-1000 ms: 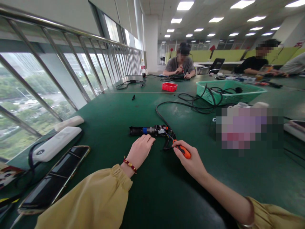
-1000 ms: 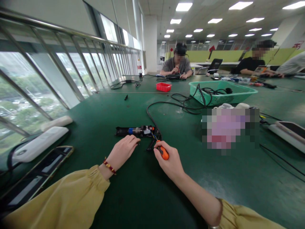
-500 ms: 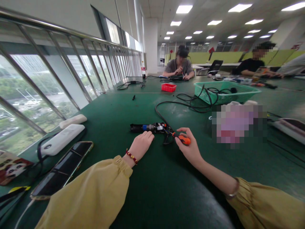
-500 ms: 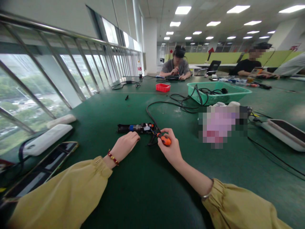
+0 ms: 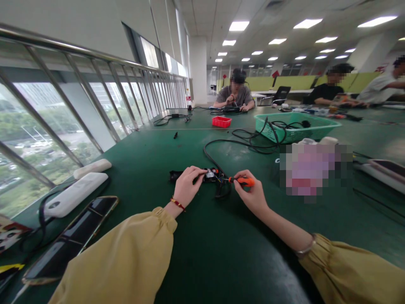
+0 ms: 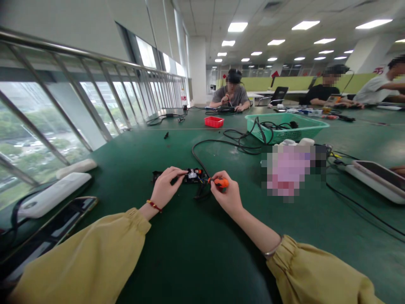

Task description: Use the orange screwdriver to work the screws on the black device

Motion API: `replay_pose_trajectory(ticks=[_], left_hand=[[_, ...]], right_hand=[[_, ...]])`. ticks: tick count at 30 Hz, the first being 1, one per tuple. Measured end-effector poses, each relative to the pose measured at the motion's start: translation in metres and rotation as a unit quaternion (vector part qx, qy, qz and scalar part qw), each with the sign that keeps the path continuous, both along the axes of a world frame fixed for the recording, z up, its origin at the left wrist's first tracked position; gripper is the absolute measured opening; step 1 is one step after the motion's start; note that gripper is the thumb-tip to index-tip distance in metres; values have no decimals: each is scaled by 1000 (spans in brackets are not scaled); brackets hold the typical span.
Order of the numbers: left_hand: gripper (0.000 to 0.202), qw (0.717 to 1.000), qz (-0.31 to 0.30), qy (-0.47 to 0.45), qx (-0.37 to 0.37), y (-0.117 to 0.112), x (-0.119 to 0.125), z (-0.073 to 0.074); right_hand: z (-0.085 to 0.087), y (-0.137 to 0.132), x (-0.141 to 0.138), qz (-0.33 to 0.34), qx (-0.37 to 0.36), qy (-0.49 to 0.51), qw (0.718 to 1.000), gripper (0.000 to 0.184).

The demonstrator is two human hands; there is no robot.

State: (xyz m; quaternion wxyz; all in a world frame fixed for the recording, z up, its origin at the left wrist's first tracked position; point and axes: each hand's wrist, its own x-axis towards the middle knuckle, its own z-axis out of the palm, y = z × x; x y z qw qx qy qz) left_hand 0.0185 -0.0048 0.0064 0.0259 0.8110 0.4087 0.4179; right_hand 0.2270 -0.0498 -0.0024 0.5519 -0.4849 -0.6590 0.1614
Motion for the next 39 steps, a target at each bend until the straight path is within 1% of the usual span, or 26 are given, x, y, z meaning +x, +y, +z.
replay_pose_trajectory(ticks=[4, 7, 11, 16, 19, 21, 24, 27, 31, 33, 36, 39], left_hand=[[12, 999, -7, -42, -10, 16, 8, -3], [12, 999, -22, -36, -21, 20, 10, -6], [14, 1000, -20, 5, 1, 20, 9, -9], [18, 995, -15, 70, 68, 20, 8, -13], [19, 989, -5, 112, 93, 22, 6, -12], [21, 984, -11, 149, 96, 21, 1, -8], [30, 975, -19, 201, 95, 13, -11, -1], [36, 963, -15, 250, 100, -4, -29, 4], [36, 929, -61, 357, 73, -27, -48, 3], [37, 916, -65, 387, 78, -31, -50, 1], [35, 903, -64, 411, 109, -30, -45, -2], [27, 904, -56, 406, 120, -26, -40, -4]], right_hand=[[0, -2, -1, 10, -4, -10, 1000, 7], [0, -3, -2, 16, -7, -14, 1000, 5], [0, -4, -1, 20, -13, -15, 1000, 6], [-2, -5, 0, 25, -3, -11, 1000, 7], [-2, -6, 0, 29, -2, -13, 1000, 6], [-1, -7, 0, 30, -3, -15, 999, 6], [-1, -7, 0, 33, -4, -15, 999, 5], [-2, -8, 1, 42, -9, -20, 999, 6], [-3, -10, 1, 50, -15, -20, 998, 5], [-2, -11, 1, 53, -12, -18, 998, 5], [-2, -14, 1, 68, -10, -23, 997, 5], [-2, -18, 0, 91, -5, -45, 995, 4]])
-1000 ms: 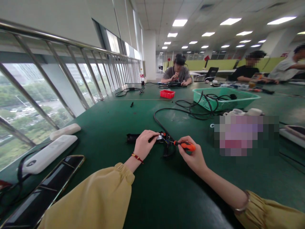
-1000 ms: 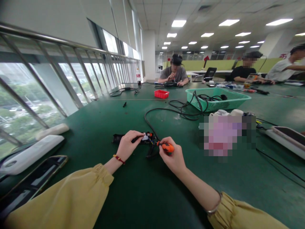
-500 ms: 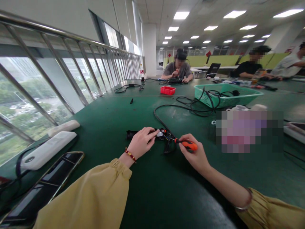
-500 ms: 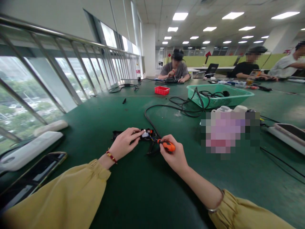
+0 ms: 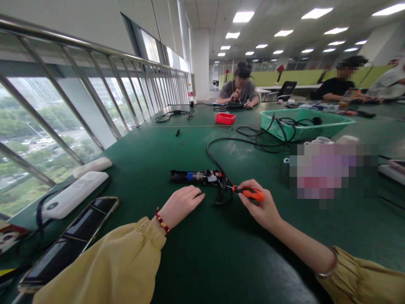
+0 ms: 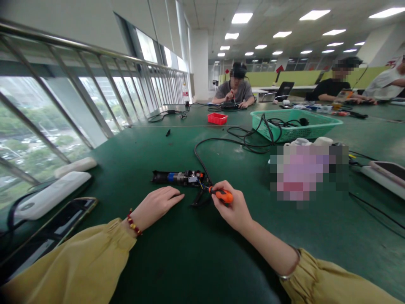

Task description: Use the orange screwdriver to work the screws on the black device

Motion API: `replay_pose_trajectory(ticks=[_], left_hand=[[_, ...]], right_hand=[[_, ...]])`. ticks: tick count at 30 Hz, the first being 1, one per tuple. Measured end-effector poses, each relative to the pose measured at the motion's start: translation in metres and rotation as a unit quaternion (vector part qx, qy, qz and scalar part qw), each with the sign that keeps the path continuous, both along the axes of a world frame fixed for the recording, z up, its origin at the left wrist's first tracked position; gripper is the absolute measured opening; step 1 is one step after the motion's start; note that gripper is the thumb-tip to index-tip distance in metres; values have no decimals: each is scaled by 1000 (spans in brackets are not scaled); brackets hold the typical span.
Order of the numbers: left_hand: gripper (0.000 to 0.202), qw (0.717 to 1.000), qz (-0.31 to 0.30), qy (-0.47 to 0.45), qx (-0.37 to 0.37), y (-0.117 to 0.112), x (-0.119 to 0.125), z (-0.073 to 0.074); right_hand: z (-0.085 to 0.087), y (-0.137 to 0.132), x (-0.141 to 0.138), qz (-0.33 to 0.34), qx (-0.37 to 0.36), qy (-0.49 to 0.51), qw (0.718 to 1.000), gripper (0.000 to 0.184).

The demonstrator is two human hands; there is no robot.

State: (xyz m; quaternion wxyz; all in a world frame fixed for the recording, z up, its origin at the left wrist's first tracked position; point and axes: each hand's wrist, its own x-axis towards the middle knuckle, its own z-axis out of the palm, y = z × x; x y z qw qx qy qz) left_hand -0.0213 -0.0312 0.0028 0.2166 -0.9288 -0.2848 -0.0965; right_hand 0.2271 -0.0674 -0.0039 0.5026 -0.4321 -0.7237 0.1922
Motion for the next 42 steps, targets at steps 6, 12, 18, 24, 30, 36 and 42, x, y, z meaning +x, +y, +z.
replay_pose_trajectory(ticks=[6, 12, 18, 24, 30, 36, 42], left_hand=[[9, 985, 45, -141, -89, 2, 0, -1], [11, 952, 36, -301, -44, 9, 29, 2], [8, 947, 43, -319, -17, 30, 54, -1], [11, 950, 68, -302, -25, 32, 52, -2], [13, 955, 73, -287, -24, 29, 51, 0], [14, 971, 66, -229, 34, 27, 52, 3], [13, 972, 77, -216, 46, 24, 54, 4]], right_hand=[[0, -2, -3, 34, 14, -45, 998, 6], [-1, 0, -4, 26, 9, -47, 999, 6], [0, 0, -4, 19, 16, -51, 998, 7], [0, -1, -4, 20, 10, -64, 998, 8], [1, -1, -4, 18, 8, -65, 998, 7], [0, 0, -4, 13, 2, -64, 998, 7], [0, -1, -4, 16, 7, -61, 998, 8]])
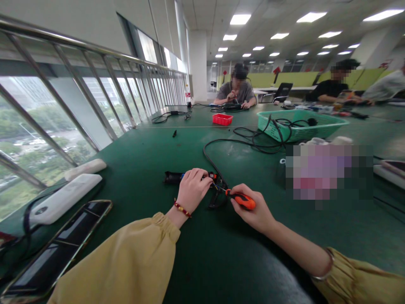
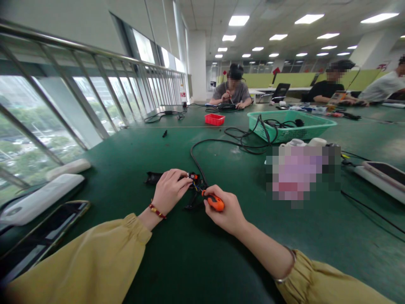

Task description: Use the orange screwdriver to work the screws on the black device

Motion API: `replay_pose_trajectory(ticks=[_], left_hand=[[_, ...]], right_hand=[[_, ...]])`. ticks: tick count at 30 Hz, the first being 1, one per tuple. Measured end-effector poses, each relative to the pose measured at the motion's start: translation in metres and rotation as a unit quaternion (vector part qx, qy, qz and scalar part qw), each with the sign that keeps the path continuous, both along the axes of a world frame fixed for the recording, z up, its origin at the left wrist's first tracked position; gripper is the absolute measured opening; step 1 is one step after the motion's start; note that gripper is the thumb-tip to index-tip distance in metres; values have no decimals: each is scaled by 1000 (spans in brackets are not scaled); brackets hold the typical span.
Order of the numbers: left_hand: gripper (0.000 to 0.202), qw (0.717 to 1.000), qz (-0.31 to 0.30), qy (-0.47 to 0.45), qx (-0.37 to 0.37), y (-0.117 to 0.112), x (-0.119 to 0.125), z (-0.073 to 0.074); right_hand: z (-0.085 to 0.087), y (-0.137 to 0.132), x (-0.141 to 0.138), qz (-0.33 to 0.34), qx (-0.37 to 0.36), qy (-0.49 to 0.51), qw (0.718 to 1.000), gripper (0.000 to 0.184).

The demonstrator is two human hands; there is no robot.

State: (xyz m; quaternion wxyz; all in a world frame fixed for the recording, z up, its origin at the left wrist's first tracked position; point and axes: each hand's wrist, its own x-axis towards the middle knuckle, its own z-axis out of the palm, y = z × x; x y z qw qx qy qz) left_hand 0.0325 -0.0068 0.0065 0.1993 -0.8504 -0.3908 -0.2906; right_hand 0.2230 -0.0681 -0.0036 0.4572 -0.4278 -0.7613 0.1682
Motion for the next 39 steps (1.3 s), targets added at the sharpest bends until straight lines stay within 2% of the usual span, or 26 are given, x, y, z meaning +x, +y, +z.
replay_pose_trajectory(ticks=[4, 6, 9, 11, 14, 17, 20, 22, 26, 31, 39], left_hand=[[14, 999, -26, 43, 1, 0, -11, 4], [25, 998, -35, 54, -12, 3, -22, 4], [47, 998, 9, 16, -62, 12, -39, 0], [50, 993, 36, -3, -111, 18, -45, -4], [46, 986, 52, -4, -158, 24, -44, -8], [45, 985, 71, 1, -160, 29, -36, -10], [46, 985, 81, 11, -154, 34, -29, -9], [45, 985, 76, 18, -152, 36, -27, -9], [50, 988, 63, 27, -139, 36, -28, -8], [47, 988, 56, 32, -141, 37, -29, -9], [44, 985, 34, 34, -164, 38, -28, -8]], right_hand=[[4, -1, 1, -20, -4, 15, 1000, 7], [6, -2, 2, -32, -1, 28, 999, 10], [10, -3, 5, -62, 16, 40, 997, 14], [16, -1, 7, -91, 28, 50, 994, 17], [34, 8, 7, -139, 60, 94, 984, 17], [59, 28, 2, -178, 108, 148, 967, 11], [81, 52, -4, -159, 86, 192, 965, 13], [89, 63, -7, -167, 119, 187, 961, 17], [90, 69, -8, -192, 169, 159, 954, 21], [81, 65, -12, -171, 133, 102, 971, 18], [79, 67, -10, -169, 138, 94, 972, 19]])
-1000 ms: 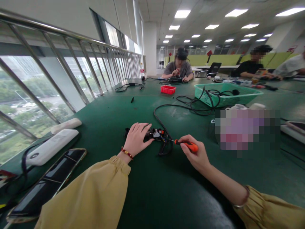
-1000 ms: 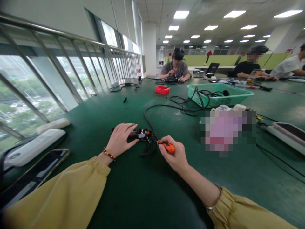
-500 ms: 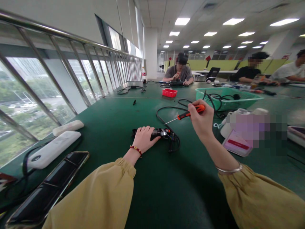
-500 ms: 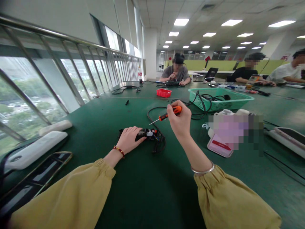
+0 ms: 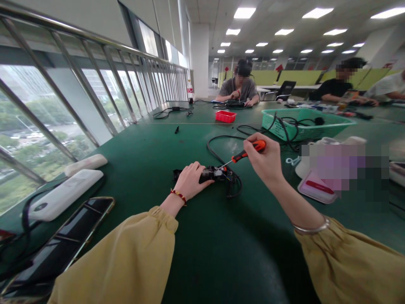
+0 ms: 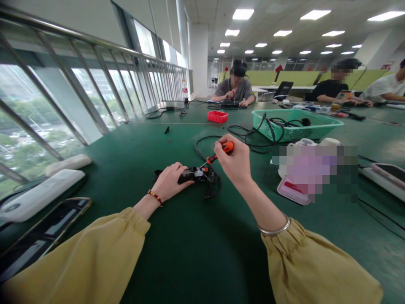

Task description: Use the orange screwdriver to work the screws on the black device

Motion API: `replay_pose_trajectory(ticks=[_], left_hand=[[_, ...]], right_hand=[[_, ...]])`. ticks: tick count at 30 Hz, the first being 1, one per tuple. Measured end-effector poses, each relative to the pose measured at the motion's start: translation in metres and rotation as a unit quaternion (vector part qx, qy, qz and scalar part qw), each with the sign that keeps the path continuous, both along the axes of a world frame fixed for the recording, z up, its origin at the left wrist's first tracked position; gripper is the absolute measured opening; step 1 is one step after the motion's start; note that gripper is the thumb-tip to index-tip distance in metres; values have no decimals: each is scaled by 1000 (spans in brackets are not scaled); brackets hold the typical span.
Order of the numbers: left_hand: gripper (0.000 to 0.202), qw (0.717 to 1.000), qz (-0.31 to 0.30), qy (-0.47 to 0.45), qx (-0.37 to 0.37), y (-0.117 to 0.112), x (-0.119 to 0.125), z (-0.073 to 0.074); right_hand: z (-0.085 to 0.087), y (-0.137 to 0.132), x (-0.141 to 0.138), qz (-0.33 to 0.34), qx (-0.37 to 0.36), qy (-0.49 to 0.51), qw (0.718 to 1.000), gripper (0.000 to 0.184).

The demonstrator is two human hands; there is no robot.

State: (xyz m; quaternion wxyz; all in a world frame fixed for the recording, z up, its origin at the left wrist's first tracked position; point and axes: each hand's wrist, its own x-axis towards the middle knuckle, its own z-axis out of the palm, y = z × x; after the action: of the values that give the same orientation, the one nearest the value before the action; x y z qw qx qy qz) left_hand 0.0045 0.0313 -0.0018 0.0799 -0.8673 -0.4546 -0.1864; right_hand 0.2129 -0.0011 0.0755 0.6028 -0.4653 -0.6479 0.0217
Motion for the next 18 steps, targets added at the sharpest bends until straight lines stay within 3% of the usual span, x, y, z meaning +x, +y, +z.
replay_pose_trajectory(ticks=[18], left_hand=[[44, 1000, -3, -11, -9, 1, 0, 0]], right_hand=[[-7, 6, 1, 24, -53, 25, 998, 18]])
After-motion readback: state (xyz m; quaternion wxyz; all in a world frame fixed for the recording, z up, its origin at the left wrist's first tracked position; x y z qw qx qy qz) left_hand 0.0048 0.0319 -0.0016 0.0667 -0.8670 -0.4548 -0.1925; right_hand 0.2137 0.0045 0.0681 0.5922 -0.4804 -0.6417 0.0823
